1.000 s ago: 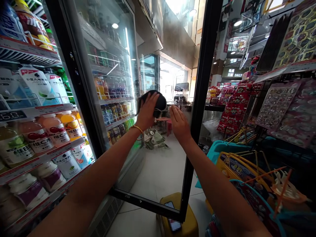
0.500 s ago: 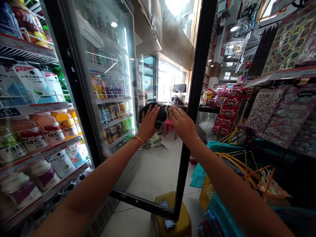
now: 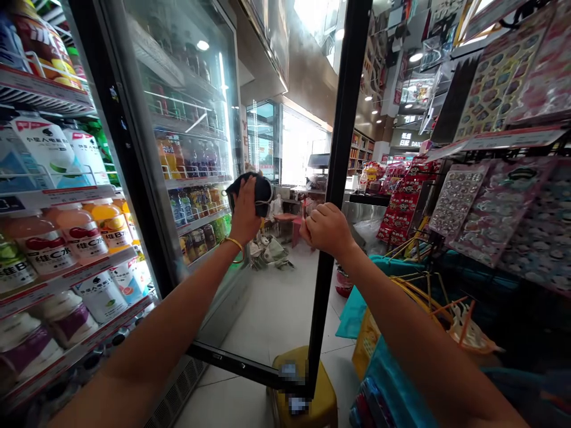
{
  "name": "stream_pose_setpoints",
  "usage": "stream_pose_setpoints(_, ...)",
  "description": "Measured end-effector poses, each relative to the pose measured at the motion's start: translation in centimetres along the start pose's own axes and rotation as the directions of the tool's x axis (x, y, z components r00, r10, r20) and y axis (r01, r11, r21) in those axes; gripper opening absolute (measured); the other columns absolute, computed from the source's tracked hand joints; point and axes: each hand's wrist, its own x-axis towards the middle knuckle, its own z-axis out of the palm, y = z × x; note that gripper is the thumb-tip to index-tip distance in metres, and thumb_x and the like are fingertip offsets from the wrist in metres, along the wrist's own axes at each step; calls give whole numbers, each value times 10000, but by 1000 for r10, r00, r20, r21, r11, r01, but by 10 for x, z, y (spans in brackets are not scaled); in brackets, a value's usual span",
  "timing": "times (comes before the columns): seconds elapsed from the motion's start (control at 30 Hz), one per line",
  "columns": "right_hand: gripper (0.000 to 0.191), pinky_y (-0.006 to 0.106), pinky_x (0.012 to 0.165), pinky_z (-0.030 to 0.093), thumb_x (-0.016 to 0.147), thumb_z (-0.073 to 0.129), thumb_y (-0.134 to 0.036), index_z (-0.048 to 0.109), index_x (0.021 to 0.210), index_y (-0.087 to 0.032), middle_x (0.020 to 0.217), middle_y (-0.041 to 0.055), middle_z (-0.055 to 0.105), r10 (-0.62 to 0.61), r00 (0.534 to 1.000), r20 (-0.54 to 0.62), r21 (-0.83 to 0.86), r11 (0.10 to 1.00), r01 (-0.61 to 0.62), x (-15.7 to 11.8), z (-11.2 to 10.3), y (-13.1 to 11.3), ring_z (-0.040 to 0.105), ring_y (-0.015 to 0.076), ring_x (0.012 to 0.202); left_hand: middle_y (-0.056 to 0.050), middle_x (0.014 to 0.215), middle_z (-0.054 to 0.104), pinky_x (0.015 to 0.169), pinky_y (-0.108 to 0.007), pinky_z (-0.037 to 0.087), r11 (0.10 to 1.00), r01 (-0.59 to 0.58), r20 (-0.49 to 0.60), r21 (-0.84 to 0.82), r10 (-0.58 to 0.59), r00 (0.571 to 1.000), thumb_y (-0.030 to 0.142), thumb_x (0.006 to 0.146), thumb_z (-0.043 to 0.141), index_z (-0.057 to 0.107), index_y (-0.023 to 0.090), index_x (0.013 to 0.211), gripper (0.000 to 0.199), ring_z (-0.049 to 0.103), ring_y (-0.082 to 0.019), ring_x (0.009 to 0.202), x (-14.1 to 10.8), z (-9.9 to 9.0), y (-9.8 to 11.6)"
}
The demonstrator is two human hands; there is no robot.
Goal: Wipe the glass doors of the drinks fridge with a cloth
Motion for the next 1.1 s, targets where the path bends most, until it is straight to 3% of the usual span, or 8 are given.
stream_pose_setpoints(0.13, 366, 318, 672, 332, 876, 443, -224, 514, 517, -211, 549, 19, 480, 98, 995, 18, 117, 988, -100, -2, 1, -1, 417, 155, 637, -97, 1550, 250, 1155, -593, 99, 993, -110, 115, 41, 105, 988, 31, 783, 419, 122, 219, 1488, 787, 86, -264, 1463, -23, 11, 17)
stream_pose_setpoints(0.3, 296, 344, 786, 371, 895, 414, -232, 602, 668, -197, 700, 67, 569, 220, 973, 71, 144, 963, -228, -1, 2, -5, 494, 202, 812, -30, 1553, 254, 1175, -563, 32, 945, -317, 209, 74, 296, 932, 76, 838, 381, 192, 236, 1475, 683, 103, -215, 1463, 8, 15, 60)
stream_pose_setpoints(0.4, 296, 345, 795, 377, 901, 400, -223, 603, 688, -197, 699, 66, 568, 225, 972, 72, 103, 967, -231, 0, 3, -5, 496, 206, 817, -11, 1552, 256, 1186, -544, 24, 950, -304, 162, 74, 290, 943, 35, 811, 379, 214, 245, 1468, 709, 119, -208, 1461, 39, 10, 70)
stream_pose_setpoints(0.53, 305, 335, 754, 373, 906, 401, -236, 574, 657, -205, 674, 50, 548, 199, 977, 71, 53, 978, -203, -1, 5, -5, 475, 192, 756, -50, 1548, 265, 1182, -554, 49, 987, -153, 53, 49, 150, 987, 13, 787, 398, 202, 218, 1470, 739, 133, -242, 1457, 52, 2, 55)
stream_pose_setpoints(0.67, 310, 333, 754, 371, 903, 402, -228, 559, 636, -206, 654, 45, 531, 219, 974, 48, 71, 972, -222, -2, 8, -5, 464, 188, 740, -87, 1543, 269, 1172, -576, 77, 999, -33, -10, 25, 33, 999, 35, 781, 455, 170, 225, 1477, 776, 121, -270, 1458, 20, 6, 32)
stream_pose_setpoints(0.87, 302, 332, 763, 377, 898, 405, -230, 551, 634, -211, 666, 52, 537, 246, 969, -15, 132, 961, -242, -3, 7, -7, 472, 197, 763, -91, 1536, 290, 1148, -619, 88, 988, -147, 155, 48, 138, 978, 34, 775, 418, 164, 215, 1482, 773, 111, -268, 1459, -33, 23, 33)
stream_pose_setpoints(1.0, 295, 330, 741, 377, 882, 420, -210, 531, 609, -211, 650, 51, 518, 246, 968, -59, 142, 961, -235, -4, 5, -7, 466, 193, 748, -46, 1550, 262, 1163, -592, 21, 954, -295, 224, 61, 275, 935, 53, 808, 387, 181, 223, 1478, 722, 89, -229, 1464, -8, 26, 61)
stream_pose_setpoints(1.1, 287, 334, 714, 371, 867, 425, -207, 515, 595, -211, 633, 45, 493, 232, 969, -84, 145, 965, -219, -5, 6, -5, 451, 193, 723, -19, 1552, 258, 1171, -569, -12, 944, -319, 170, 87, 301, 938, 53, 827, 366, 186, 248, 1478, 703, 95, -216, 1464, 30, 22, 78)
